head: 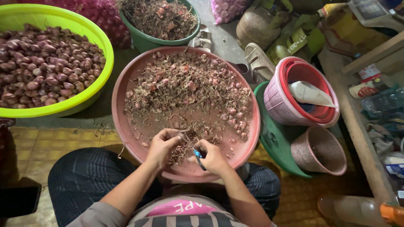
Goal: The person sits on the floor trimming dried shallots, using small scissors to cut off roots and dry outer parts one at a time over a large pink tray, and places the trimmed shallots into a yellow basin beside the tray.
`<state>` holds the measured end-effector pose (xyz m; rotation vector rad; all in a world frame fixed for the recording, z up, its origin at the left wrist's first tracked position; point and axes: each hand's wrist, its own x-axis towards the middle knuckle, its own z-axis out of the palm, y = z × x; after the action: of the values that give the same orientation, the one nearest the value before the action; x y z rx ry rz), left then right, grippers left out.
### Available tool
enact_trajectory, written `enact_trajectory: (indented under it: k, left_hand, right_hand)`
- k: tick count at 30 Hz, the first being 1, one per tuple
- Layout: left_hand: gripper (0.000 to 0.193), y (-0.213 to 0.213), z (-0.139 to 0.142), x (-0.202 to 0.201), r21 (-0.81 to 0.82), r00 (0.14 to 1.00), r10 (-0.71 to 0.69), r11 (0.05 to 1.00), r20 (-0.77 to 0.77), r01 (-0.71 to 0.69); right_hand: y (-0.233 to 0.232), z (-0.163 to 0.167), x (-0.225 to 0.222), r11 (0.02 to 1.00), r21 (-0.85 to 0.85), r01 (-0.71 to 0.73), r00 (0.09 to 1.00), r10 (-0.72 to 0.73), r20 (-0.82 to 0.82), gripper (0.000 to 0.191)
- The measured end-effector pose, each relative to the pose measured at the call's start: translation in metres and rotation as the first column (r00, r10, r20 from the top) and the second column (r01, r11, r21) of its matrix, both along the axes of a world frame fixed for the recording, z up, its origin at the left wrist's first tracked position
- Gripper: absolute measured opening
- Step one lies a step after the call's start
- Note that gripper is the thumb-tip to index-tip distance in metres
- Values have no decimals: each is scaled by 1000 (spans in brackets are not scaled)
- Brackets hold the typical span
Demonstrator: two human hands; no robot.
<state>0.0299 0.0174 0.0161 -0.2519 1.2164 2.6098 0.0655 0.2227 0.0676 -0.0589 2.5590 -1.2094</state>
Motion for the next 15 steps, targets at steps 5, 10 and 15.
enact_trajectory:
  k: [5, 10, 15]
  left_hand:
    - [32, 0, 5, 4, -219, 991, -96, 973, -97, 73]
    - [39, -4, 14, -1, -277, 980, -81, 960, -180, 28]
    - [21, -13, 4, -10, 13, 994, -51, 999, 99, 50]
  right_hand:
    - [6, -17, -5, 963, -267, -41, 998, 52, 36, 46]
    - [17, -31, -8, 941, -340, -5, 994, 43, 104, 40]
    - [23, -35, -10, 929, -369, 15, 998, -33, -44, 39]
